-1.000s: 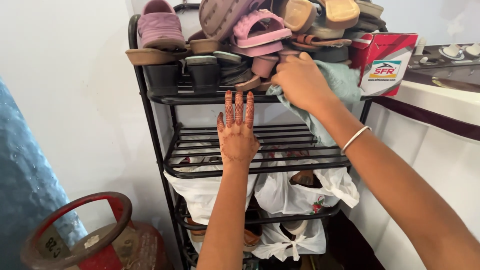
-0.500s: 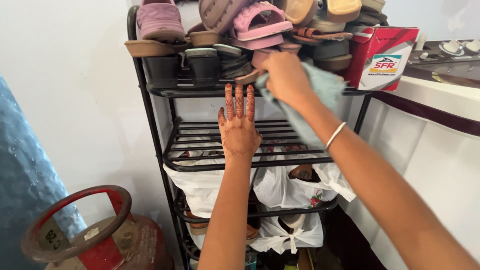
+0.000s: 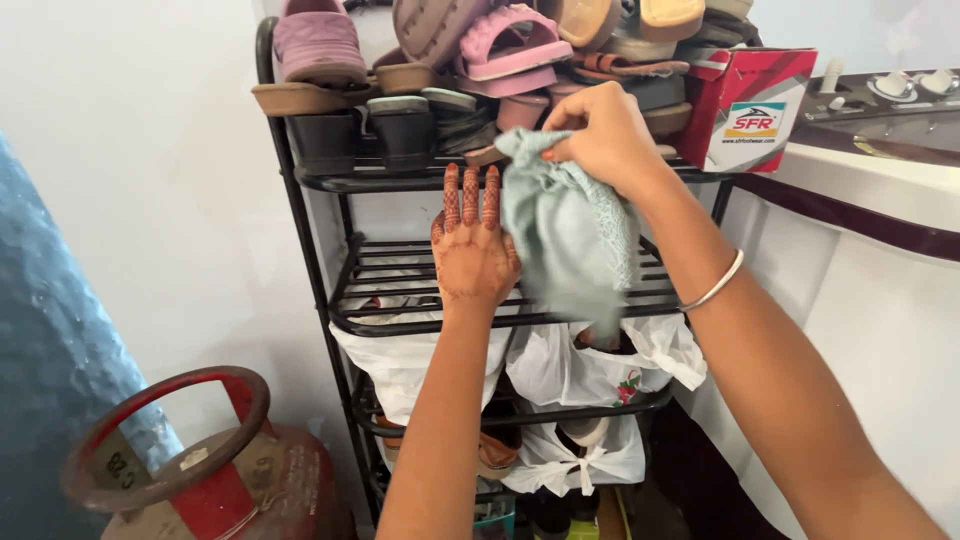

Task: The person wipes the metal bars of a black shoe rack with a light-colored cloth. The person repeatedly rubs the cloth along the horizontal bars and vertical supports of the rack, focusing on the middle shelf area.

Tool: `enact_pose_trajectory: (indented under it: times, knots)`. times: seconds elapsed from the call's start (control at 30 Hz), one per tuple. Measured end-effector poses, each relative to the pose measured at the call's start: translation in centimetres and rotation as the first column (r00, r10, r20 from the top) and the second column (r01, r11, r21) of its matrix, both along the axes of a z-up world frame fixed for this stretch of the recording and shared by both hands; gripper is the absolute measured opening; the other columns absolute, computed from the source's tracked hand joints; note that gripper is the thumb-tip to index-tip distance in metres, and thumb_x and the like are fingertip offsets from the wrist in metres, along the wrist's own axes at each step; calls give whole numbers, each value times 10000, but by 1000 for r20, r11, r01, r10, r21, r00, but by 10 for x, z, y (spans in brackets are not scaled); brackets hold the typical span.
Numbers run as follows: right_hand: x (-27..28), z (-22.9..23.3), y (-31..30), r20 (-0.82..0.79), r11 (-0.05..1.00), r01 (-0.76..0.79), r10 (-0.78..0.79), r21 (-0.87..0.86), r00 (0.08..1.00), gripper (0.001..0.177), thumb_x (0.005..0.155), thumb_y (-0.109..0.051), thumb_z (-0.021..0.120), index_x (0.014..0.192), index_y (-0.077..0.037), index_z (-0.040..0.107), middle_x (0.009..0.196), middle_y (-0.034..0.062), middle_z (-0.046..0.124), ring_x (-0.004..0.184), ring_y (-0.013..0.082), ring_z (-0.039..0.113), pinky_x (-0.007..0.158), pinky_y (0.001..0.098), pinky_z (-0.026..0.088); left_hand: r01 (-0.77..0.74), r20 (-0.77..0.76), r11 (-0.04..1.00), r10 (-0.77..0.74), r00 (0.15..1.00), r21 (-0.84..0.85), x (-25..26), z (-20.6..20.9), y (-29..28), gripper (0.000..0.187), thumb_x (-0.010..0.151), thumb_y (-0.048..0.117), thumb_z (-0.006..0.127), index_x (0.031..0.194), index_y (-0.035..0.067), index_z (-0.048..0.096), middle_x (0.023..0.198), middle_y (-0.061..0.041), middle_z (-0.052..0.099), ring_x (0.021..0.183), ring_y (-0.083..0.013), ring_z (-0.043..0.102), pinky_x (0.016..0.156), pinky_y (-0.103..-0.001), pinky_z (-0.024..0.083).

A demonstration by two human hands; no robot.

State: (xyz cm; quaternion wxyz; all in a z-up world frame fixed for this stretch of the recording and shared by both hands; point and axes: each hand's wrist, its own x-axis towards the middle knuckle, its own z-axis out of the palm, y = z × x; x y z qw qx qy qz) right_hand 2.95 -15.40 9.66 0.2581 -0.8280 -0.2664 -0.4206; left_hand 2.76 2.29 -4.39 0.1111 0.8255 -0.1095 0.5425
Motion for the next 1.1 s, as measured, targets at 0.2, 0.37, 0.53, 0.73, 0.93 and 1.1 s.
enact_pose_trajectory:
  times: [0.2,0.37,0.53,0.73,0.93,1.1]
  knots:
    - [-9,-33,35,412,986,89,-141,142,900,201,811,-45,799,993,-28,715,1004,154,639,918,351,649,799,474,510,253,85,960,-244,966,-123,-10,11,15,547,980,277,565,1449,5,488,1533,-179,487,1485,-338,383,1133,-520,371]
    - [-1,-92,57,498,973,224,-223,57,838,350,833,-116,768,1161,-47,668,1118,152,584,999,374,584,846,493,460,187,148,978,-172,974,-97,-11,-4,30,508,995,215,589,1456,13,520,1517,-176,506,1459,-339,432,1201,-515,371]
    - [-13,-99,82,526,991,134,-113,-1,843,292,859,-82,669,1150,-65,663,1163,125,604,1061,352,603,914,464,497,6,198,998,7,980,-65,-18,8,48,616,845,162,634,1430,11,514,1542,-172,484,1481,-349,390,1190,-528,315]
    - [5,-91,77,606,977,93,45,-194,794,281,875,-60,610,1150,-40,664,1221,164,633,1141,354,635,946,444,527,-185,-144,975,202,969,122,-21,27,49,984,708,298,715,1530,8,258,1616,-146,280,1513,-319,191,1186,-624,141]
    - [27,-105,-8,624,932,302,-116,-201,773,140,934,-112,641,1055,-43,656,1166,160,651,1088,359,657,923,463,533,-283,-280,924,351,893,257,-28,31,44,1120,748,368,759,1629,56,142,1673,-121,213,1554,-300,121,1216,-607,129]
    - [11,-106,-66,590,856,486,-304,-176,748,520,815,-32,673,1328,-32,584,1232,142,607,1094,343,594,948,445,484,-236,-466,947,313,828,217,-41,42,37,1255,741,537,791,1624,35,54,1697,-130,133,1569,-323,36,1191,-611,219]
